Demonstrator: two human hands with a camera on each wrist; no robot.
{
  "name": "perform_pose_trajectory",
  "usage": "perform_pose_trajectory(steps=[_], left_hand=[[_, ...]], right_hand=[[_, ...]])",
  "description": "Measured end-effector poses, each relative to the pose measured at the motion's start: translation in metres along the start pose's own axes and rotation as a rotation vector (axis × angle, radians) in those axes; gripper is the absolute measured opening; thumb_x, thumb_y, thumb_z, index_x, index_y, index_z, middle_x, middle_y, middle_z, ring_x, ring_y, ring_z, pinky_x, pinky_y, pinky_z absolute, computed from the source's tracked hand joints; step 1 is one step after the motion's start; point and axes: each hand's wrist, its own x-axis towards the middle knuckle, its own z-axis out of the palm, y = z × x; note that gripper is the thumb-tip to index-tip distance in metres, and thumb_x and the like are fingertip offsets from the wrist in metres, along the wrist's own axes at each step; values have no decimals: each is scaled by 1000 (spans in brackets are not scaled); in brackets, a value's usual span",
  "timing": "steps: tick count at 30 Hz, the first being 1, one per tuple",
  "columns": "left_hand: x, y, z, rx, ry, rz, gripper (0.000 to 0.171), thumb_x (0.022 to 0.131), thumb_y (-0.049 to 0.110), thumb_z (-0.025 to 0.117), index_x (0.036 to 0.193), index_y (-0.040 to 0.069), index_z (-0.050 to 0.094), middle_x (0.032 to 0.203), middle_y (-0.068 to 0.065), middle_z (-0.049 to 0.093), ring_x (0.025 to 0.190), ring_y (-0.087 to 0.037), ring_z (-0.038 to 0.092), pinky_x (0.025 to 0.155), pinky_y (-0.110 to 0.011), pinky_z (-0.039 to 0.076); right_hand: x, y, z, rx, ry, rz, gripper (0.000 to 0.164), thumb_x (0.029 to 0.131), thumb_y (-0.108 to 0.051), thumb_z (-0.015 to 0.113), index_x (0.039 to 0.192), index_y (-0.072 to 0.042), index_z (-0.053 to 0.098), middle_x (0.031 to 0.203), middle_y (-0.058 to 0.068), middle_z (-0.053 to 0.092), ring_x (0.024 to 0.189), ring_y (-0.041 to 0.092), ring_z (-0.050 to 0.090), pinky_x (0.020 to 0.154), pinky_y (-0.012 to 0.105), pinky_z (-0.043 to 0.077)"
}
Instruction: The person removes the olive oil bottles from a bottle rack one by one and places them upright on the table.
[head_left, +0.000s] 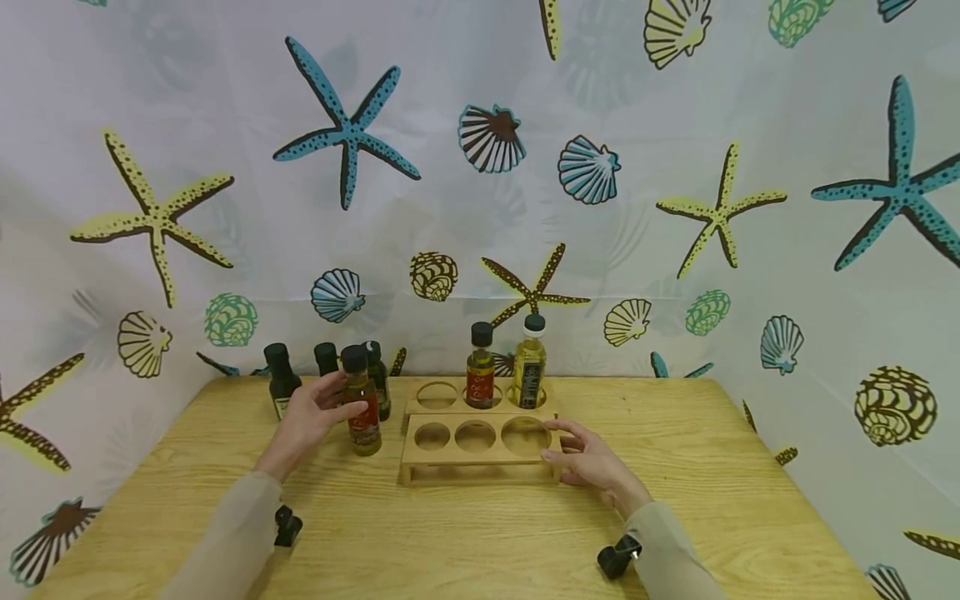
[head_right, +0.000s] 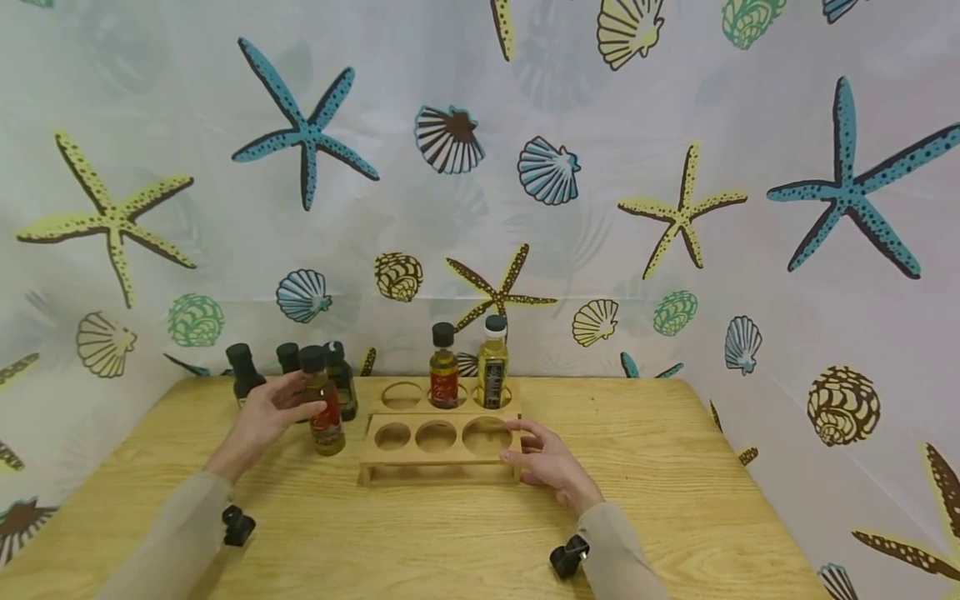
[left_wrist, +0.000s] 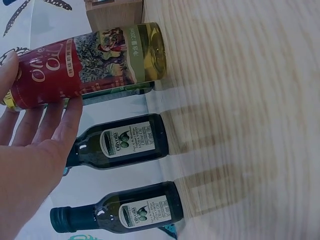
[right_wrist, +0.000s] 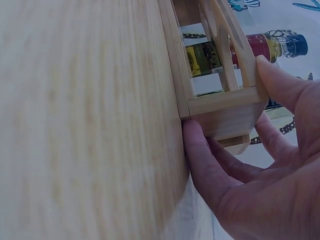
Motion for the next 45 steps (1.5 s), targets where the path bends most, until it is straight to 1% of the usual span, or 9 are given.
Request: perform_pose_trajectory(steps=[8,13,16,22,26,29,34,41,45], left_hand=[[0,3,-3,13,-2,-30,82,90,35,72,154,5,31,151,-23,40,137,-42,42,110,-55,37],[-4,11,-6,1,33,-42,86,91,41,69,156,8,25,153,-23,38,139,-41,39,110,-57,36],[-4,16,-6,-3,88,-23,79,91,44,68,154,11,33,147,-20,48,134,-33,47,108,-53,40],[-3,22,-2,33,263,53,58,91,44,68,138,11,56,121,-5,65,106,-2,57,96,-34,47],[-3,25,0,2,383,58,46,89,42,71,120,8,65,99,9,65,92,-2,58,77,-23,51],[-5,27,1,-30,428,44,42,87,42,74,109,6,67,90,13,63,85,-7,58,68,-20,51],[-8,31,2,-32,414,38,38,87,39,75,103,5,69,81,13,65,75,-9,60,62,-20,51],[-20,54,11,-113,340,92,30,91,24,72,98,-5,67,74,-10,67,60,-8,59,55,-24,53],[-26,66,18,-128,341,92,29,92,21,71,97,-6,66,71,-12,66,58,-14,60,54,-24,52]], right_hand=[[0,1,0,-7,1,-4,57,86,-33,77,138,-28,55,154,21,34,142,40,33,91,46,55],[2,2,-1,-4,-2,-1,58,86,-33,77,139,-28,54,154,20,34,142,40,33,91,46,55],[2,2,-1,-3,-7,1,61,85,-34,77,140,-28,53,155,20,34,142,40,33,92,47,54],[2,1,0,-5,-7,-1,60,85,-35,77,140,-28,54,155,20,34,142,40,33,92,47,54],[2,1,0,-9,-7,-6,60,85,-34,77,140,-27,54,154,21,34,142,40,33,91,47,54],[2,1,0,-13,-6,-7,60,85,-34,77,140,-27,54,154,21,34,142,40,34,91,46,55],[1,2,0,-14,-4,-10,60,85,-34,77,140,-27,54,154,21,34,142,41,34,91,46,55],[1,2,0,-12,-6,-9,62,85,-35,77,141,-25,53,154,21,34,141,40,35,90,45,55],[1,1,0,-9,-10,-9,62,86,-34,76,142,-23,52,155,21,33,141,41,35,91,46,55]])
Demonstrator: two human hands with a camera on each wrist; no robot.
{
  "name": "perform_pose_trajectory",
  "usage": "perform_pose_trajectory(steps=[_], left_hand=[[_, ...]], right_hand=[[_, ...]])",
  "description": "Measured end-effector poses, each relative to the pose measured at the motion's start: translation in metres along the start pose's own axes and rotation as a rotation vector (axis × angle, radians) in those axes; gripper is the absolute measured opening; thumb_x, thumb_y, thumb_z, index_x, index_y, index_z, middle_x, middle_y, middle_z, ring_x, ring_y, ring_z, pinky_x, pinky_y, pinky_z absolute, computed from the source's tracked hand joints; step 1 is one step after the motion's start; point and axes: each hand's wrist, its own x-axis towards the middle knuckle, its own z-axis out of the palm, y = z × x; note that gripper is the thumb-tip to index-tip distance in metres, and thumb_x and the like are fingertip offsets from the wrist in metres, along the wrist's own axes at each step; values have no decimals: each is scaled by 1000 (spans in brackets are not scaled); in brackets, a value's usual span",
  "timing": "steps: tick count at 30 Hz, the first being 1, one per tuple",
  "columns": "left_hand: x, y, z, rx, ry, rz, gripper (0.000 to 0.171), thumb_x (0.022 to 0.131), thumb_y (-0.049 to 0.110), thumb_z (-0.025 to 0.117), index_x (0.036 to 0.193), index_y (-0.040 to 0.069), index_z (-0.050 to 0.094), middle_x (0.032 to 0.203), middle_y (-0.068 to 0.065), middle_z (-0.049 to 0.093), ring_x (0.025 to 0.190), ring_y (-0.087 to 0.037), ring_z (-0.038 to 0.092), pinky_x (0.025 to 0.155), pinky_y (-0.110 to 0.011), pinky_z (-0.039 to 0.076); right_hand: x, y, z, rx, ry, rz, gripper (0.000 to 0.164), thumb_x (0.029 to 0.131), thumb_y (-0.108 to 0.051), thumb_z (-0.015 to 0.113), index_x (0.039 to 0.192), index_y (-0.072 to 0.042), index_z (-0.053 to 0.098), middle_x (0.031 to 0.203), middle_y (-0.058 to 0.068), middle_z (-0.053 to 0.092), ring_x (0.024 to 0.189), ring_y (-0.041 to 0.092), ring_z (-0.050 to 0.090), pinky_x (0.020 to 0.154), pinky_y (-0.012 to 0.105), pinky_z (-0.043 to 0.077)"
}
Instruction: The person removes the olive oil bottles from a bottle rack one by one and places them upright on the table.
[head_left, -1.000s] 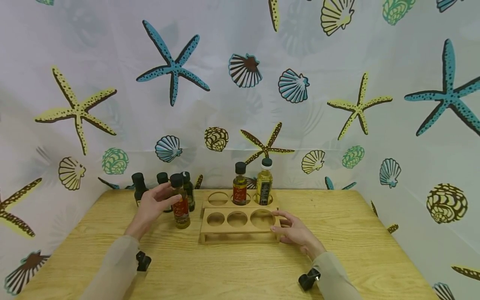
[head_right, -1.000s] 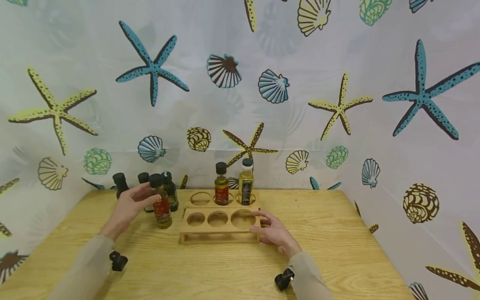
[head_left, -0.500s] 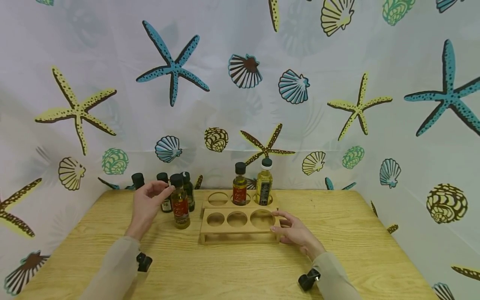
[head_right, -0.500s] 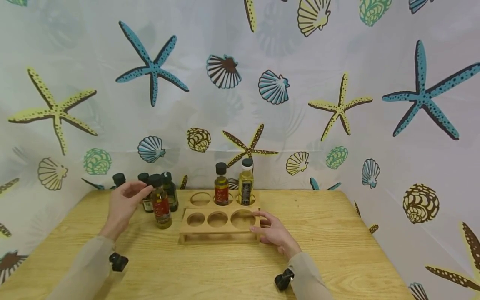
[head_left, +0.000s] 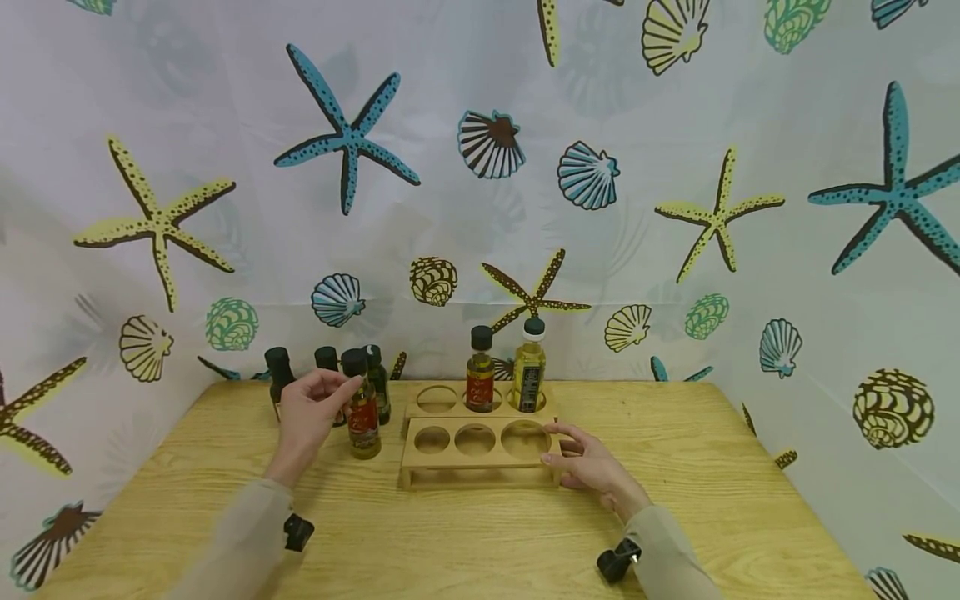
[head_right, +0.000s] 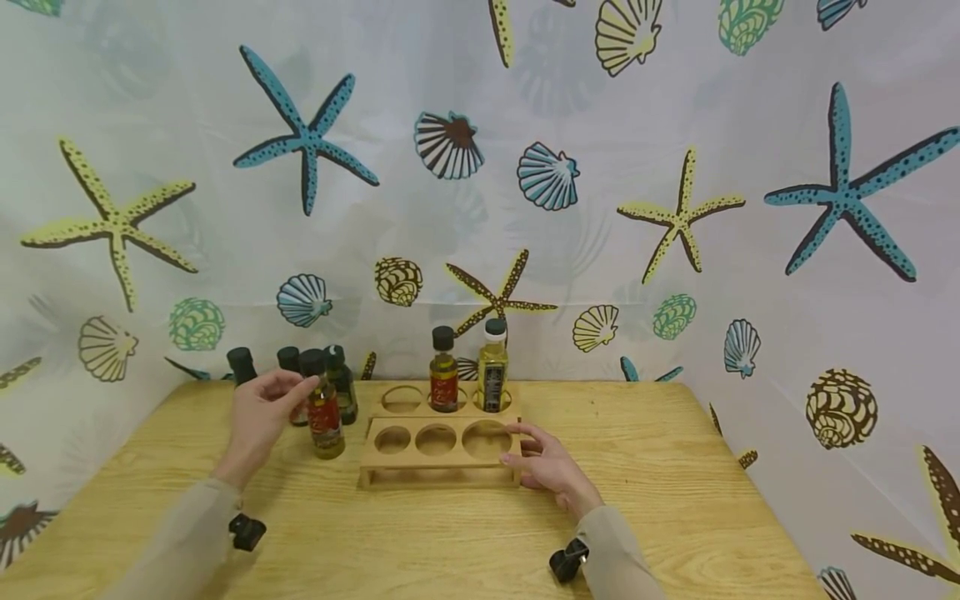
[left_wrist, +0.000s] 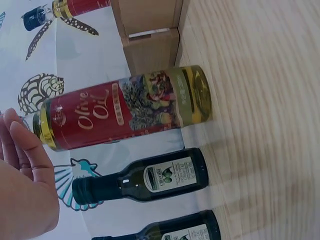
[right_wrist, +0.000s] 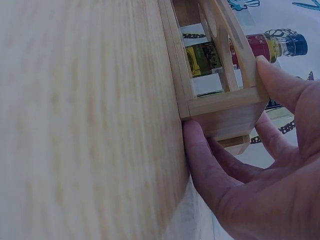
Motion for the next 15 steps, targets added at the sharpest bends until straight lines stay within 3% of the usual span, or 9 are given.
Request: perform_pose_trajectory(steps=[4,9,15], left_hand=[[-3,4,7,7,-15,-4,27,91,19,72,97,-6,66,71,-17,66,59,-26,62,54,-29,55],[-4,6,14,-9,-55,-17,27,91,20,72,96,-6,65,72,-21,68,59,-31,65,57,-40,58],[-1,3,24,-51,-106,-48,26,93,17,69,98,-7,64,68,-15,68,56,-30,66,50,-33,56]], right_hand=[[-1,0,0,2,-3,1,62,86,-33,76,142,-23,52,155,21,33,141,41,35,91,46,55],[-1,-1,0,6,-3,2,61,86,-34,76,141,-25,52,155,21,33,141,41,34,91,46,55],[-1,-1,-1,6,-6,4,61,85,-35,77,141,-26,53,155,21,33,142,40,34,92,46,54]])
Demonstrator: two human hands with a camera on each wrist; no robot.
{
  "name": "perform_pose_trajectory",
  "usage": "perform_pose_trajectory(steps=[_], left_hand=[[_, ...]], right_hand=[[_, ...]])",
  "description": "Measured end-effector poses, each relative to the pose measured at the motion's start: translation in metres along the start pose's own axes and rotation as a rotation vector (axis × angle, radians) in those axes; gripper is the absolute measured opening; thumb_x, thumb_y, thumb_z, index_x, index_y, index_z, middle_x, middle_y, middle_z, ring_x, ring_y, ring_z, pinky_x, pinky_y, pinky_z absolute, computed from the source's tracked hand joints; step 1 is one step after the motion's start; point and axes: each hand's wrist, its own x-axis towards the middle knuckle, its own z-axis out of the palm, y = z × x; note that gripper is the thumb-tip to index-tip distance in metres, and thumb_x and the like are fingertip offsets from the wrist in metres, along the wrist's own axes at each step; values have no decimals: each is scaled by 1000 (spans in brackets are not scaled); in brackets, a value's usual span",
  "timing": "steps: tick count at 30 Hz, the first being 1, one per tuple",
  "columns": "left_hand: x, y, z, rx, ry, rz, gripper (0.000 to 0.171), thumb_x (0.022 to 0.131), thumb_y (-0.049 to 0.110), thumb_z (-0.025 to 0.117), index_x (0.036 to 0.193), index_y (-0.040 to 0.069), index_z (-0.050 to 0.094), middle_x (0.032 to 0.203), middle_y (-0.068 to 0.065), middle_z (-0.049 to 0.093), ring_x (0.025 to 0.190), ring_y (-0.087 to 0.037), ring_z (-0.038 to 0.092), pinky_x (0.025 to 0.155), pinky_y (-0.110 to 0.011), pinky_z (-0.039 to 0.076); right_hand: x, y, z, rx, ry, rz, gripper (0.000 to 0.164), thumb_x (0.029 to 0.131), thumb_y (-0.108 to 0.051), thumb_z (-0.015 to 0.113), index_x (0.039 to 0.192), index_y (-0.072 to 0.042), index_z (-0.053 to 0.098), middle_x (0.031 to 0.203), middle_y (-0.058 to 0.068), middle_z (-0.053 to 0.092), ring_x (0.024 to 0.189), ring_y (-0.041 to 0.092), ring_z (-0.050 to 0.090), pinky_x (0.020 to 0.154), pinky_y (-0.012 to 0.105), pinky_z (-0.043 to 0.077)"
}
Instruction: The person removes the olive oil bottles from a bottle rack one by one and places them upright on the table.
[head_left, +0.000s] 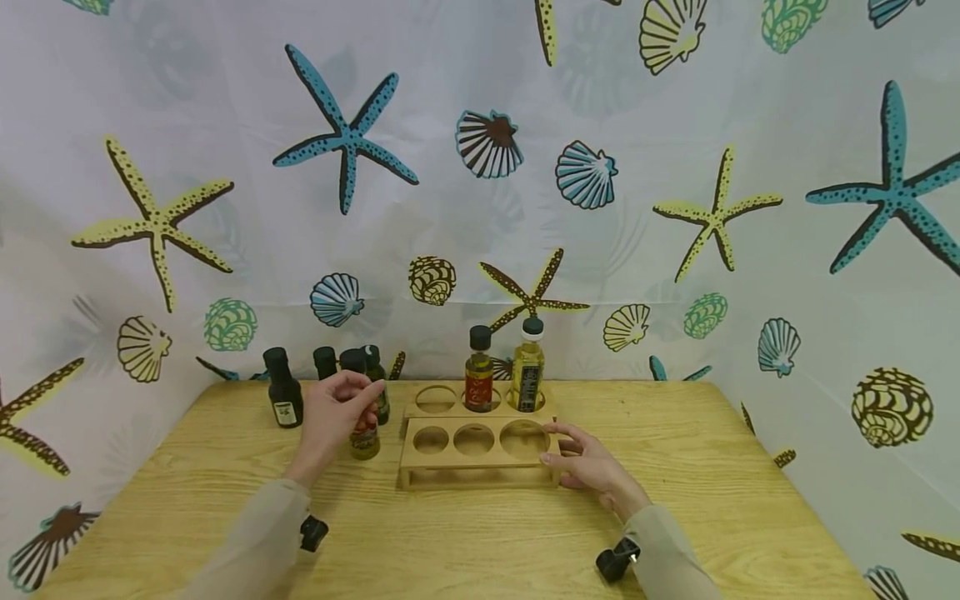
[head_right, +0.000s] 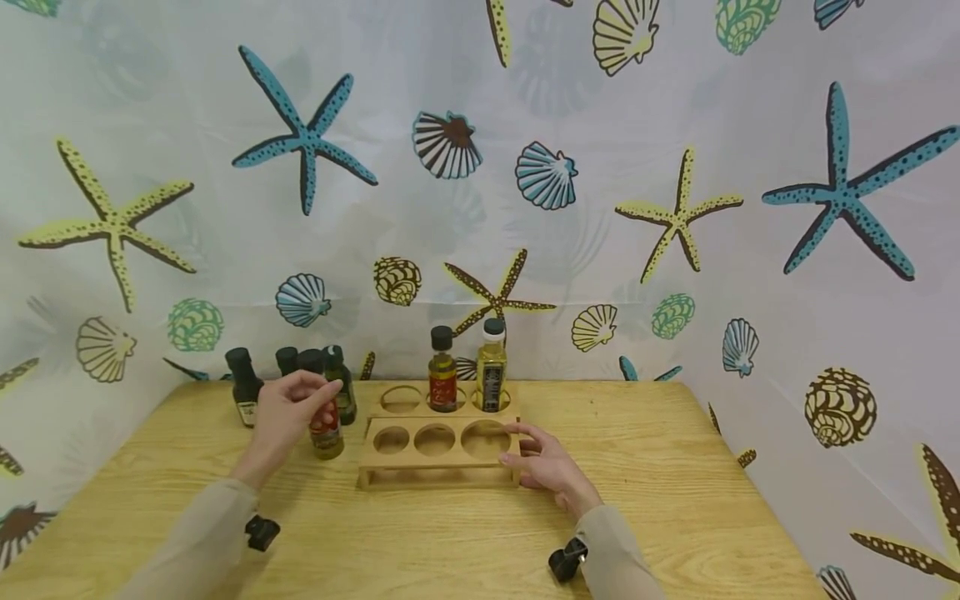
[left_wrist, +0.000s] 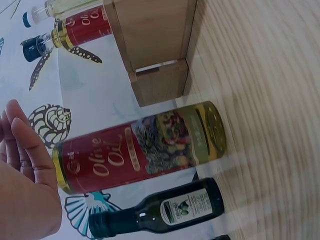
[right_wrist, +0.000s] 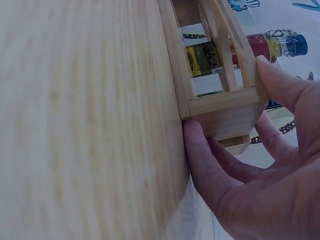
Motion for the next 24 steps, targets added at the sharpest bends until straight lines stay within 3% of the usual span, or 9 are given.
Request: perform_pose_trajectory(steps=[5,7,12,18,24], left_hand=[[10,-22,10,-9,-12,49,25,92,20,71,96,-5,67,63,-3,67,51,-16,64,44,-28,51],[12,-27,15,-3,-14,72,26,91,23,72,95,-3,69,64,-3,67,52,-16,64,45,-28,51],[14,-31,27,-6,-22,93,29,90,26,73,97,-2,71,69,-12,69,57,-27,66,51,-31,55],[17,-32,39,-39,-38,49,25,91,19,72,100,-4,72,77,-26,68,61,-38,66,51,-29,54],[12,-20,49,-32,-90,32,21,92,12,69,101,-6,70,67,-2,69,58,-26,67,51,-31,54]], right_hand=[[0,1,0,-3,4,-2,61,85,-35,77,140,-26,53,154,21,33,141,41,35,91,46,54],[0,1,0,-5,6,-4,60,85,-35,77,140,-26,53,154,21,34,141,41,35,91,46,55],[1,0,0,1,1,-1,60,85,-35,77,140,-27,53,155,21,33,142,40,33,91,46,55],[0,-3,0,-5,4,-7,60,86,-34,77,140,-28,53,155,20,33,142,40,33,93,47,54],[-1,-1,1,0,5,4,59,86,-34,76,140,-28,53,155,20,33,142,39,33,92,46,54]])
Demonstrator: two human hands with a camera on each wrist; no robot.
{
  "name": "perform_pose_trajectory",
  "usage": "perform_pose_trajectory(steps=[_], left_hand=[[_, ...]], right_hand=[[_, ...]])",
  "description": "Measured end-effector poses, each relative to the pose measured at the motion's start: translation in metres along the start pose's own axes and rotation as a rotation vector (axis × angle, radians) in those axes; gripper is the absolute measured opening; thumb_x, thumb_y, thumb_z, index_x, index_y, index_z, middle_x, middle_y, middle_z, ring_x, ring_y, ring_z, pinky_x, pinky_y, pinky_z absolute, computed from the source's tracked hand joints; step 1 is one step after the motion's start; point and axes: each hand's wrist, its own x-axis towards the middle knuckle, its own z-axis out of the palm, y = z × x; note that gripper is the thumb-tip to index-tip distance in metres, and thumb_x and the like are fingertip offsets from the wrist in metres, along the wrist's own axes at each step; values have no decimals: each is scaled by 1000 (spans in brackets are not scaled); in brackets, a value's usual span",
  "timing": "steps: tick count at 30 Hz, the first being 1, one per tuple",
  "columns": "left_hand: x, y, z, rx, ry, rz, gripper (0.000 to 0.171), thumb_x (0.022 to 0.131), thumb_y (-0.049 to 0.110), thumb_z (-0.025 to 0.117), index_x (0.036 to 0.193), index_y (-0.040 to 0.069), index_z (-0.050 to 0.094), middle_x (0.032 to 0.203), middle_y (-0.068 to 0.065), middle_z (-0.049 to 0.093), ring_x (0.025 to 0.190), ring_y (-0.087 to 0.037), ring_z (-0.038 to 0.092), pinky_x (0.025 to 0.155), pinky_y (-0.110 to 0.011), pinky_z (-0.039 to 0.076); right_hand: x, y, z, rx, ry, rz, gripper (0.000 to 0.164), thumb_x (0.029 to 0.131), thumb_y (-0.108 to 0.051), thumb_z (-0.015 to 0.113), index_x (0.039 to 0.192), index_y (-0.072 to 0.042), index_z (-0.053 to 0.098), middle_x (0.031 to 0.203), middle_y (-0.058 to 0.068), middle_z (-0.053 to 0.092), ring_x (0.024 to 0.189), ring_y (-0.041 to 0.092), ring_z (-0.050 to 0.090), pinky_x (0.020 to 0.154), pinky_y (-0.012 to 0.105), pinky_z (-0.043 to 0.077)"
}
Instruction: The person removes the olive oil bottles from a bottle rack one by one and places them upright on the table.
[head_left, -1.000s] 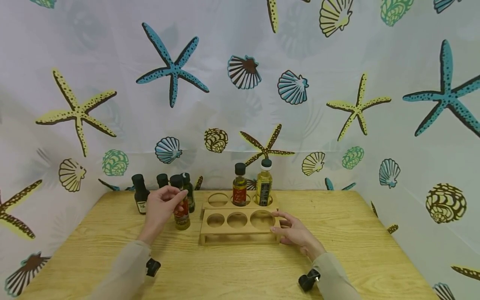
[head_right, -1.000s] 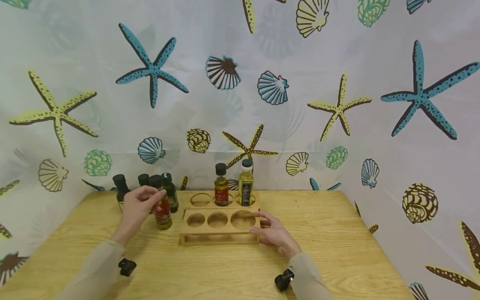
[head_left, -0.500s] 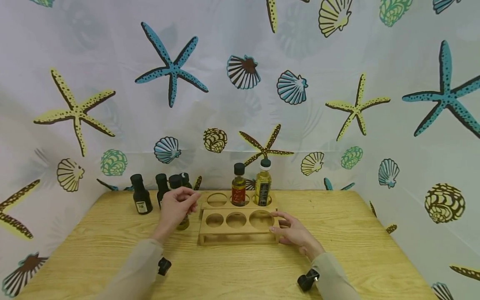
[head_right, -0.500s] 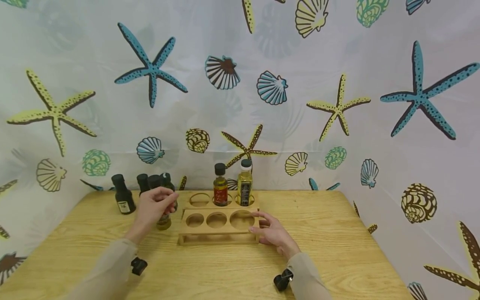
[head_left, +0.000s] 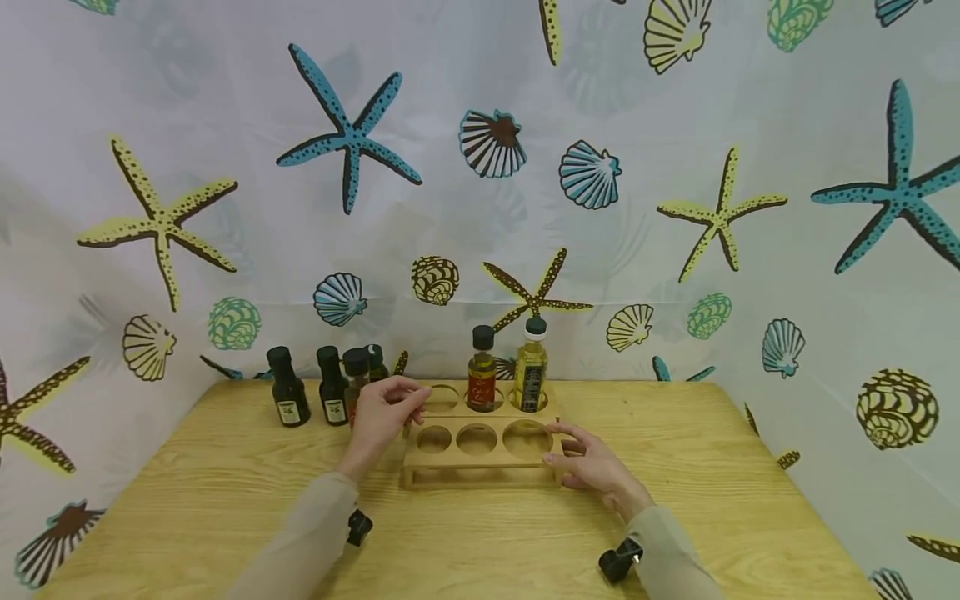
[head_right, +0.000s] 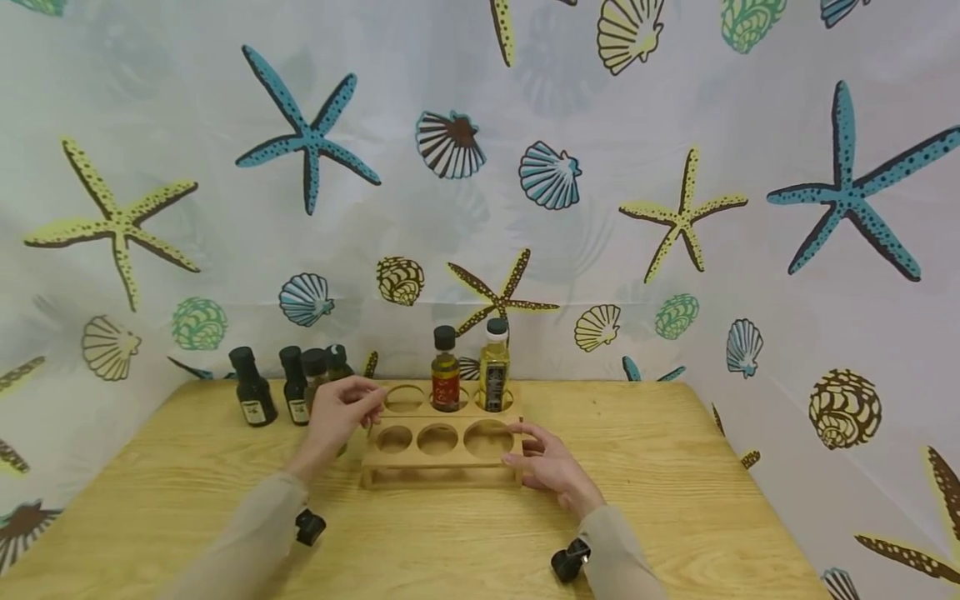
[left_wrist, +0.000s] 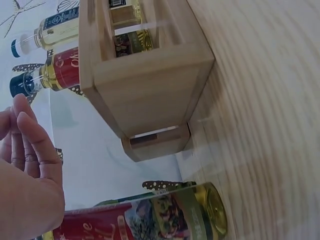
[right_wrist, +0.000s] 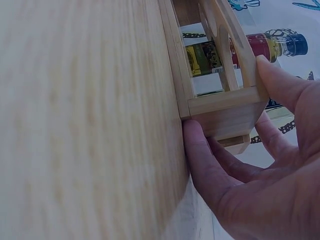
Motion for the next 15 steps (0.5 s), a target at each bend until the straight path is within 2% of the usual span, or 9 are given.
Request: perform_pose_trajectory(steps=[4,9,13,15], left_hand=[[3,-3,7,5,2,14,23,92,17,71,101,-4,71,67,2,68,60,-26,67,54,-38,56],[11,-9,15,36,22,2,23,91,27,72,99,6,72,75,-2,70,69,-33,68,59,-47,56],[16,-8,19,47,49,0,18,91,26,72,98,9,72,84,-7,72,78,-42,66,61,-49,56],[18,-7,21,44,63,-8,18,91,26,73,98,9,72,87,-10,72,80,-41,67,61,-49,56]], right_hand=[[0,2,0,-3,-2,-5,61,85,-35,77,140,-27,54,155,21,32,142,40,34,90,44,55],[1,3,-1,4,4,-4,61,84,-36,78,139,-27,54,155,21,32,142,40,34,89,44,55],[1,3,-1,7,0,0,60,84,-36,77,139,-28,54,155,21,32,142,40,34,89,44,55],[1,3,-1,6,-2,1,60,84,-36,77,139,-28,54,156,22,31,142,41,34,90,44,55]])
